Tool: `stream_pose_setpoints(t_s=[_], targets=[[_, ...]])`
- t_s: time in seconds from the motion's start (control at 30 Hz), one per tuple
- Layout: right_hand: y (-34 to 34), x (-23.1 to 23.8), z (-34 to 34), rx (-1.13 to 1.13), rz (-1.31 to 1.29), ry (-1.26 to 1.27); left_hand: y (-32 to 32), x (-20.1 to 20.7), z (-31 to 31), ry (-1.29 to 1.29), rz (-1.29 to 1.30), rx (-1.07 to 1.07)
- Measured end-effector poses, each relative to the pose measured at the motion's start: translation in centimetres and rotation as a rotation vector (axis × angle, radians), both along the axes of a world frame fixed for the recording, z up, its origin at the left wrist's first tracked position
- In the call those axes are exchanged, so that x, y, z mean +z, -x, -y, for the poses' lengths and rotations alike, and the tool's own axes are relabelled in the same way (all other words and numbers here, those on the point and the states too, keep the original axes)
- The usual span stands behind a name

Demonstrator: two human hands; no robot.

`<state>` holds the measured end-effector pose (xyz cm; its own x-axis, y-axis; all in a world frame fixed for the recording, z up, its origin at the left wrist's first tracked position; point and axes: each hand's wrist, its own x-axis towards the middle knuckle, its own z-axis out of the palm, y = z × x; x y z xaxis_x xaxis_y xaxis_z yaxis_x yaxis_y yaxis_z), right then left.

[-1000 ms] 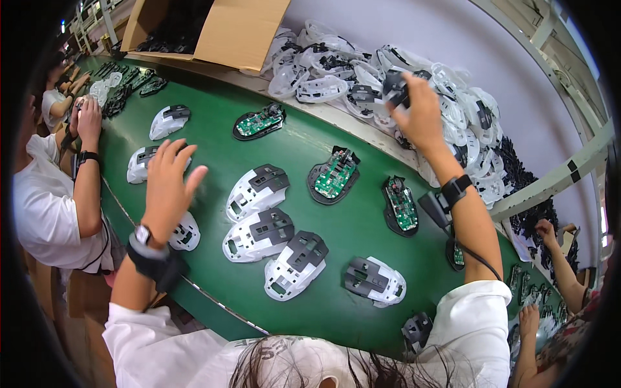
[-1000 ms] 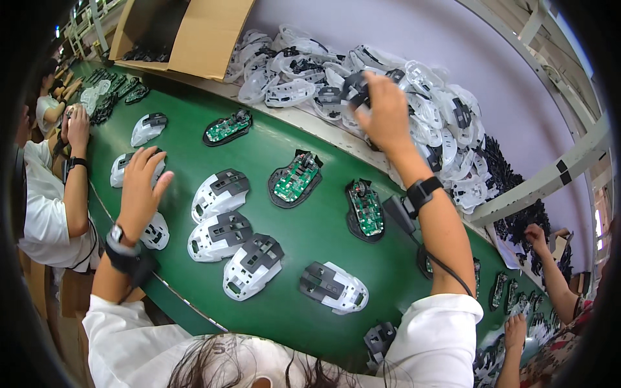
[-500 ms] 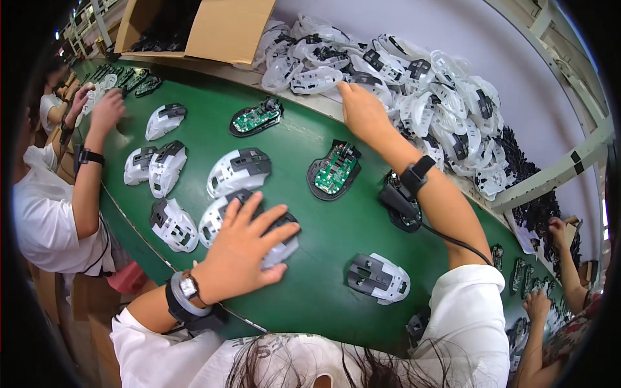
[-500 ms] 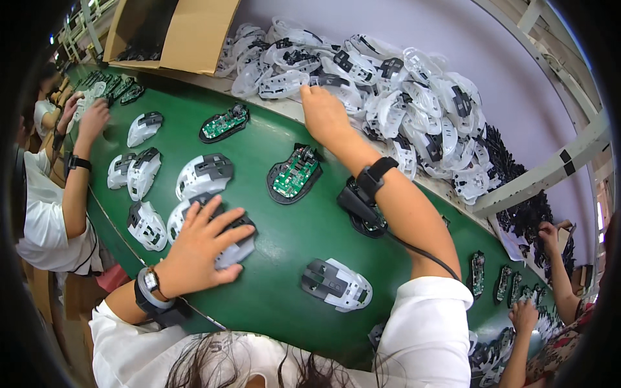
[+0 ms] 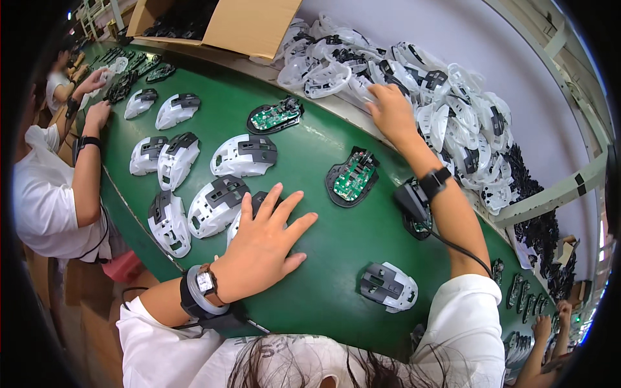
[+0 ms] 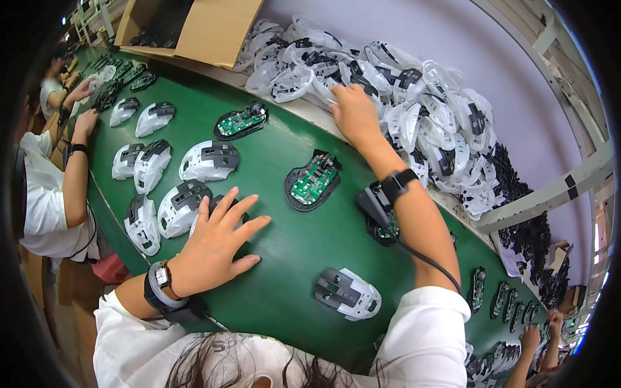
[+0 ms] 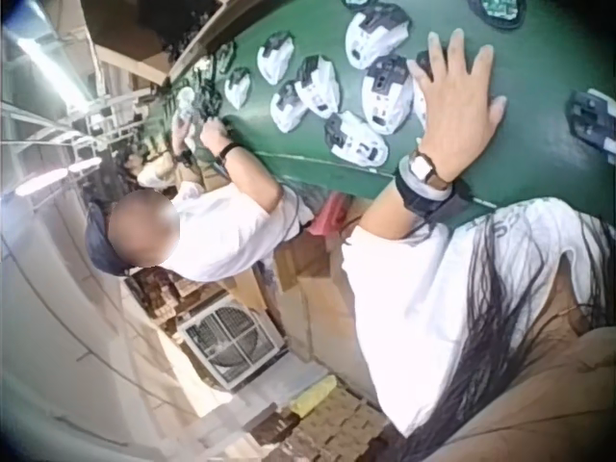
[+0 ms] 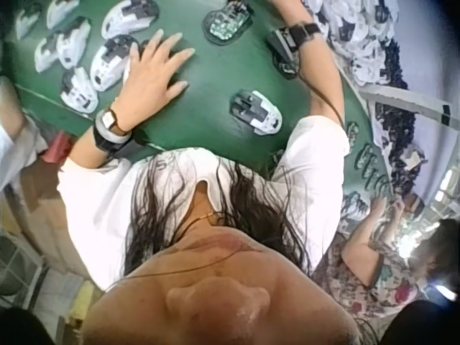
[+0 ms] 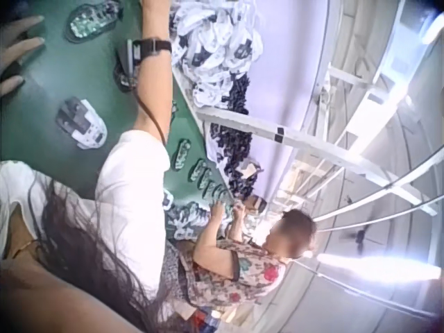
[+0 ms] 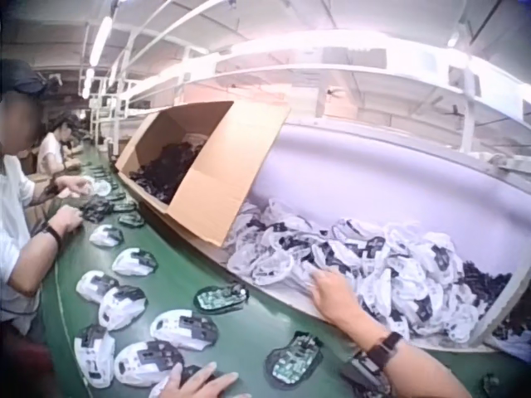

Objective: The person assembles electronic devices by inserting small black components into white plastic casings on a green workbench. They repeatedly pick up a casing, insert a component, and place the assembled unit aside, while other workers perform similar tasks nearby.

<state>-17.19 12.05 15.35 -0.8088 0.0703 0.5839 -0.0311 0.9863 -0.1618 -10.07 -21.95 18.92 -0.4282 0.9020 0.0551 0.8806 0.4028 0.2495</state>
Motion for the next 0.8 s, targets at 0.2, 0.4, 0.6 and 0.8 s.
stream_pose_setpoints(t_s=[0.2,0.4,0.6,0.8], targets=[[-3.4,-0.4,0.2,-0.03,0.072,0.624,0.1,-0.3,0.0,0.004,-0.016,-0.009],[-2.7,0.7,-1.3,-0.048,0.063,1.755,0.2,-0.1,-0.1,0.007,-0.029,-0.018],[-2.5,2.1,-1.3,-0.067,-0.016,1.864,-0.4,1.0,0.3,-0.009,-0.047,0.033],[-5.5,9.2,-6.6,-0.119,-0.453,0.881,0.3,-0.1,3.7,-0.027,-0.047,0.141]])
